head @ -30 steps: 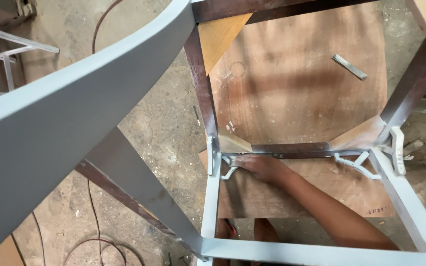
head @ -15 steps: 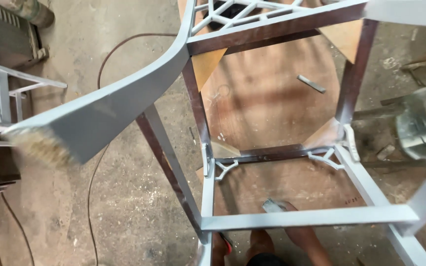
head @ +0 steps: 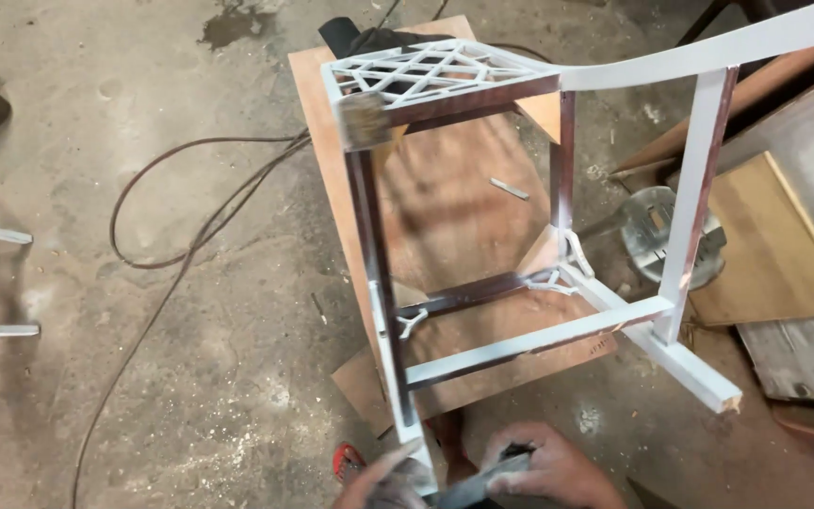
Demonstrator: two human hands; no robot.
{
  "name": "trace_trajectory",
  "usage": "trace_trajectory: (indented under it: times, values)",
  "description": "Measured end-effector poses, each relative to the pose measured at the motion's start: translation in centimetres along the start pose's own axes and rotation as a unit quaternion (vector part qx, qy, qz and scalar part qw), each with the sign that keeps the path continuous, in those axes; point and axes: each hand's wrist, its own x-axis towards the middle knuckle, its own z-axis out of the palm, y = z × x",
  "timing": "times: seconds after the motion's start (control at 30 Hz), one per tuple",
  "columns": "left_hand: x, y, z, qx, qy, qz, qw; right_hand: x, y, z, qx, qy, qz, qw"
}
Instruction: The person sits on the floor and sands the joints and edges of a metal chair frame using a sanding block. They rotate the frame to access different corners and legs, smoothing the welds and surfaces.
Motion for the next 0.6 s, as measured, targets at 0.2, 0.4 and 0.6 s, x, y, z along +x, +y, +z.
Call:
trace_trajectory:
  times: [0.2,0.4,0.6]
  values:
    - [-1.5,-4.2,-3.7,0.160,-0.045,-0.004,0.986,3.0,-4.4,8.0,-0.116,-0.086,-0.047,0.988]
    - [-4.0,5.9,-6.2,0.334,-0.002,0.037,0.942,7.6,-6.5,-4.0,-0.300,0.270,-0.114,0.908]
    - [5.6,3.6,-9.9,0.479,-0.020,0.202,0.854,17.1,-6.0,-5.2,-0.354,0.318,-0.055,0.878]
